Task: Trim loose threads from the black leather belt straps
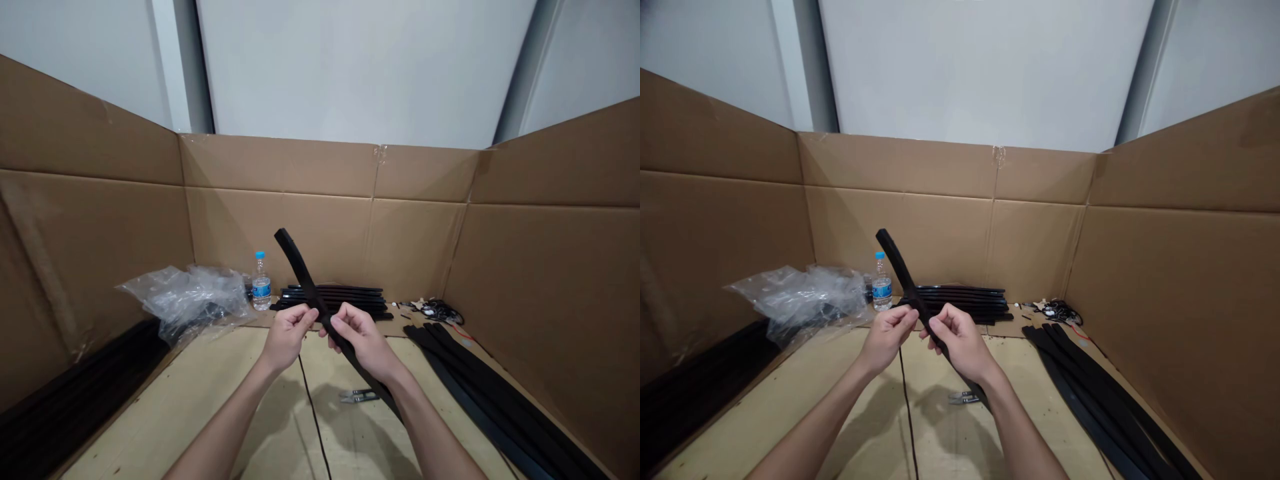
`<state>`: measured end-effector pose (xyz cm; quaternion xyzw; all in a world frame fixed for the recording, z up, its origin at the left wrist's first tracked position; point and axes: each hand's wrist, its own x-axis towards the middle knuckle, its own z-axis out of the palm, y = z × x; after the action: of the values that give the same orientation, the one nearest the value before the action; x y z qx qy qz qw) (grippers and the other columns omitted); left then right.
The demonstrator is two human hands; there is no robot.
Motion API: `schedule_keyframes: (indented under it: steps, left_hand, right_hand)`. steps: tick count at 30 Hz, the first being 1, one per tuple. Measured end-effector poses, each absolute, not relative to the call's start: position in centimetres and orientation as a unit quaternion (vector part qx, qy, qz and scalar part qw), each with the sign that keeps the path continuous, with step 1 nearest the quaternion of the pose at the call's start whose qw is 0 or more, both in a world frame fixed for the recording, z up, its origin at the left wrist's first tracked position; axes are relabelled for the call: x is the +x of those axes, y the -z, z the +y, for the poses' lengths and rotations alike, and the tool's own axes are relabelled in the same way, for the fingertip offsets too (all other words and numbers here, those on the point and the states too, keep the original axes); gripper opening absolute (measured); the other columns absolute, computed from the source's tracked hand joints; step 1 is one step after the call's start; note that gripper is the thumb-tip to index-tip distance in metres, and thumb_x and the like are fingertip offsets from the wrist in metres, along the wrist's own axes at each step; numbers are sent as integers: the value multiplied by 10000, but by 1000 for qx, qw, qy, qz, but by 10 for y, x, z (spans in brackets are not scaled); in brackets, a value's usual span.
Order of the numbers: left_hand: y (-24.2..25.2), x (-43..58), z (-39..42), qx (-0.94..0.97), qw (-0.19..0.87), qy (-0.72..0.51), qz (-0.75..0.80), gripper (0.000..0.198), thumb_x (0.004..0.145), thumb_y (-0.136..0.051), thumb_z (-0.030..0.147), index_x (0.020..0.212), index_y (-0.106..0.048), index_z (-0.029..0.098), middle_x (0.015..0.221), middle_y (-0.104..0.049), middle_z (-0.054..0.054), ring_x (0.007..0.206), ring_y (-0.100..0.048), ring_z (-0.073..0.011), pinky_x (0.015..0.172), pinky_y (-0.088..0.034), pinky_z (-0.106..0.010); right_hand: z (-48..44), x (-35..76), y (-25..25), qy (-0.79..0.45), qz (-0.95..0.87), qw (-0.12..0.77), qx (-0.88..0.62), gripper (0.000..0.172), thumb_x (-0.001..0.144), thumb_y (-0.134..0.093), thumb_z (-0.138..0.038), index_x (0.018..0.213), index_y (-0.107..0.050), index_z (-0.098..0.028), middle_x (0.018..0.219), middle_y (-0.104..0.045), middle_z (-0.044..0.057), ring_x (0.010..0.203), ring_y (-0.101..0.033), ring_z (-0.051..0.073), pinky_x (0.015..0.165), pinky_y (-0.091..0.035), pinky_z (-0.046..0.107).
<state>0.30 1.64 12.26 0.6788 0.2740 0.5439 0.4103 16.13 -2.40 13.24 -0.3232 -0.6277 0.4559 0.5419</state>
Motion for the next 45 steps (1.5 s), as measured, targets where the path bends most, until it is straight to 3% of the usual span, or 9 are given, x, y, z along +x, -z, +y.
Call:
schedule_keyframes:
  steps: [5,7,12,18,27,37,45]
  left_hand:
    - [-123,4,17,671,429,-546,259,392,654,-714,516,610,-562,158,530,-475,37,507,-381,-99,476,-307,-215]
    - [-122,5,17,667,438,-547,255,363,646,-722,485,616,-579,152,539,-499,31,513,-400,-101,485,-328,-216]
    - [-121,7,16,655,459,-546,250,305,686,-703,381,561,-543,154,490,-447,50,463,-361,-77,447,-299,-198]
    - [-123,10,12,655,480,-537,228,271,704,-681,407,727,-613,146,506,-505,38,439,-400,-87,432,-309,-205]
    - [-120,14,5,651,425,-577,251,293,748,-653,358,569,-520,168,461,-358,72,447,-299,-74,446,-265,-207]
    - [-118,16,3,637,385,-604,284,367,789,-611,409,557,-432,189,479,-347,73,454,-270,-76,429,-224,-214]
    - [-119,18,4,624,392,-606,301,419,792,-598,490,558,-417,194,468,-348,79,447,-263,-74,428,-211,-216]
  right_hand:
    - [-23,159,-133,-434,-620,551,-352,349,673,-794,-359,908,-606,-182,684,-607,-34,598,-536,110,564,-430,248]
    - [-24,156,-134,-434,-624,544,-355,318,649,-808,-338,847,-628,-167,683,-603,-28,608,-541,114,558,-455,250]
    - [-30,154,-136,-459,-615,540,-346,414,622,-815,-415,723,-477,-198,690,-587,-49,539,-580,111,439,-499,234]
    - [-31,153,-136,-464,-608,550,-336,418,775,-653,-540,713,-402,-211,593,-650,-27,360,-509,64,326,-335,157]
    - [-31,147,-134,-432,-575,584,-377,476,811,-595,-572,593,-386,-205,414,-537,-58,257,-392,38,256,-245,137]
    - [-31,144,-133,-448,-580,578,-360,432,801,-629,-536,673,-357,-225,440,-566,-78,275,-417,49,271,-261,133]
    - [-31,150,-136,-446,-604,574,-327,383,806,-649,-486,717,-390,-219,558,-633,-38,372,-476,67,346,-324,169]
